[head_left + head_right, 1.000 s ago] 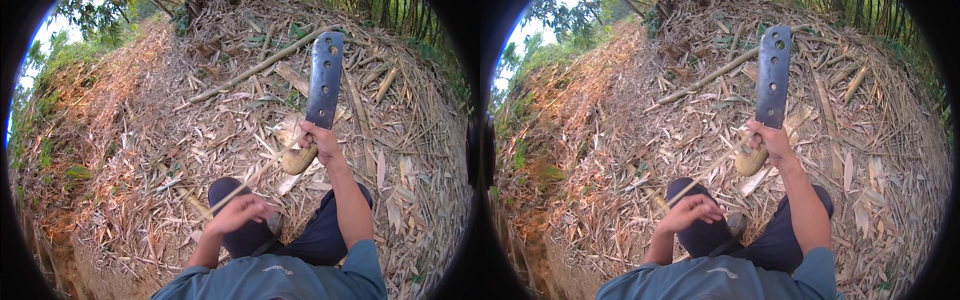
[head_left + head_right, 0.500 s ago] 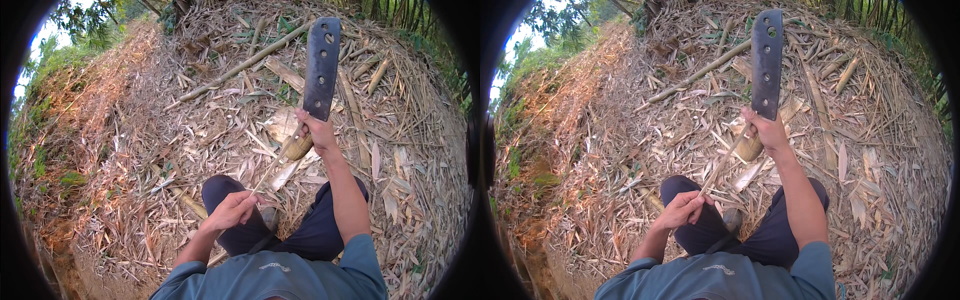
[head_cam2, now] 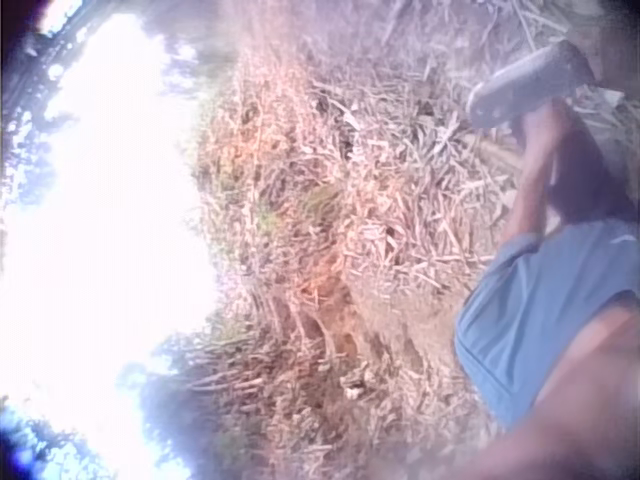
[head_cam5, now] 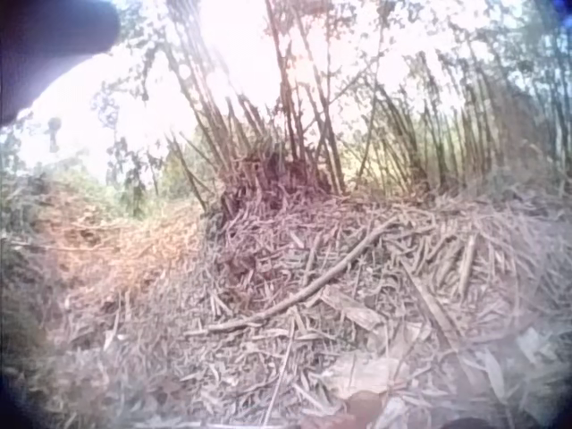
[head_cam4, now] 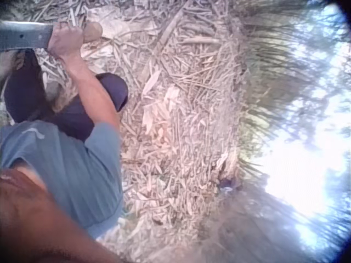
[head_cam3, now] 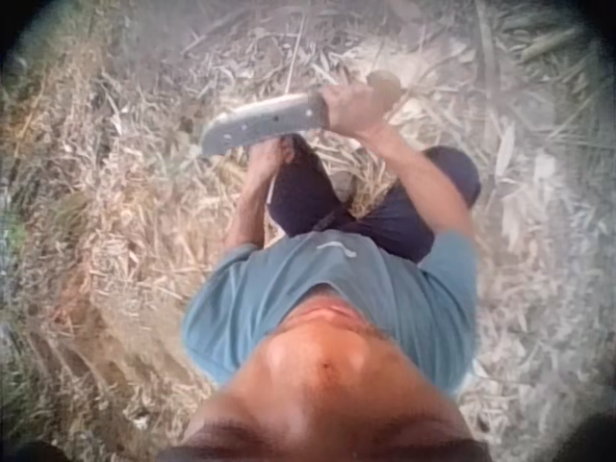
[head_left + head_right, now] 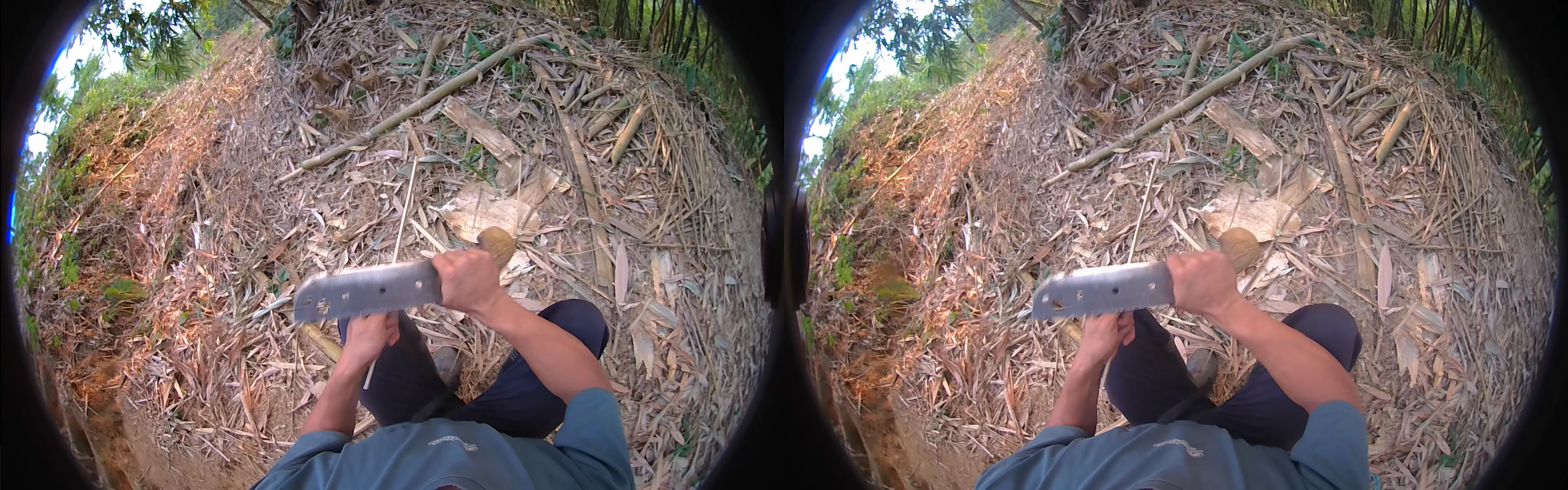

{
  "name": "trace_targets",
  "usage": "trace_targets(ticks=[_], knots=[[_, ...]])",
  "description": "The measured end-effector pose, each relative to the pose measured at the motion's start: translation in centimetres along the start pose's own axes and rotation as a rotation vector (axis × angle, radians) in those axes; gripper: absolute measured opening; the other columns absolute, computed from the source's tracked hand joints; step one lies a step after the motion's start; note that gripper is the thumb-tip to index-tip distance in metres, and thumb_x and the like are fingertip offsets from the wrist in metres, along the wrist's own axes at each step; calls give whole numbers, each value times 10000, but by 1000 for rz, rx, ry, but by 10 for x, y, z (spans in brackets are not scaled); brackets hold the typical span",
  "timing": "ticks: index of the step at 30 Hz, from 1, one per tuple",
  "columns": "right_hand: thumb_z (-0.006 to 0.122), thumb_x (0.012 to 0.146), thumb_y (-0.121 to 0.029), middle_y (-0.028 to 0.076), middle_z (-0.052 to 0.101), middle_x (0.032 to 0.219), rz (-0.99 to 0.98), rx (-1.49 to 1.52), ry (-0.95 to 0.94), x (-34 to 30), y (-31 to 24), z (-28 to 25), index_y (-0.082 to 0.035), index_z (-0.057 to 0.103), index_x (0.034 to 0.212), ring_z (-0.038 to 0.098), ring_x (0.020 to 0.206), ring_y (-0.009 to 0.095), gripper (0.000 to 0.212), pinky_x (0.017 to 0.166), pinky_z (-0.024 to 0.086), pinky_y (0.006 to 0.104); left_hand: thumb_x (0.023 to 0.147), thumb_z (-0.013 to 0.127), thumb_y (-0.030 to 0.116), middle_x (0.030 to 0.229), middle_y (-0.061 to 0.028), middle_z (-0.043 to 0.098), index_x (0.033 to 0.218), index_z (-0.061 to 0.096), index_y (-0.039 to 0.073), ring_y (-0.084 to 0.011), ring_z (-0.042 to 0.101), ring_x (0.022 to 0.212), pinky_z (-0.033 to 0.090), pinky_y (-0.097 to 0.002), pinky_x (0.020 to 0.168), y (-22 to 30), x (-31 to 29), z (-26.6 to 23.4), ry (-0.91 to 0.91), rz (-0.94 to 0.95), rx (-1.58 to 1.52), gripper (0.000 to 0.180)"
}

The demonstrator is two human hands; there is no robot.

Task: The person sits on the ground in a bamboo grove and uses a large knife to split a bamboo stalk into thin strips. They repeatedly strike the bamboo with the knife to separate it into smaller pieces.

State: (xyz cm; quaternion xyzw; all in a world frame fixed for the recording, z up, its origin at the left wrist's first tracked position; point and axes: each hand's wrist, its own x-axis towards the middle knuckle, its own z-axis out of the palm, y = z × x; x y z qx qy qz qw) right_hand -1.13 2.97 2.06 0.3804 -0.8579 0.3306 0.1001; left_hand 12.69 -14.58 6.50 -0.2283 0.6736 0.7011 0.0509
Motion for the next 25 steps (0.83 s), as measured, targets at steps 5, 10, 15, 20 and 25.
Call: trace_targets(ticks=[5,10,15,20,25], knots=[[587,803,-218,113,660,630,23,28,24,8,16,1,-72,618,731,692,593,287,166,572,549,410,1074,455,186,580,54,298,983,553,44,-52,277,436,310,-225,398,17,-14,15,2,-4,-64,195],[642,815,-355,117,662,658,68,7,-22,7,15,20,-69,596,704,689,598,272,311,573,550,404,1075,467,196,572,62,303,1143,583,23,-39,275,438,298,-217,391,15,-15,14,37,-33,-24,219],[618,776,-210,116,670,645,-1,41,17,4,14,26,-68,605,717,690,582,269,154,567,558,399,1071,491,223,580,74,320,1372,531,19,-22,275,444,292,-207,397,3,-18,11,79,-11,54,366],[606,752,-189,114,675,620,208,-50,-10,22,47,18,-89,629,697,691,562,249,117,540,551,385,1070,472,197,606,94,388,1379,542,16,-1,335,479,295,-189,432,9,-29,12,43,-9,111,364],[571,780,-176,85,702,658,-12,-47,-4,16,28,28,-102,623,691,700,568,223,126,535,554,322,1061,499,224,598,89,381,1401,529,37,-7,348,481,310,-195,430,8,-32,13,30,-59,107,389]])
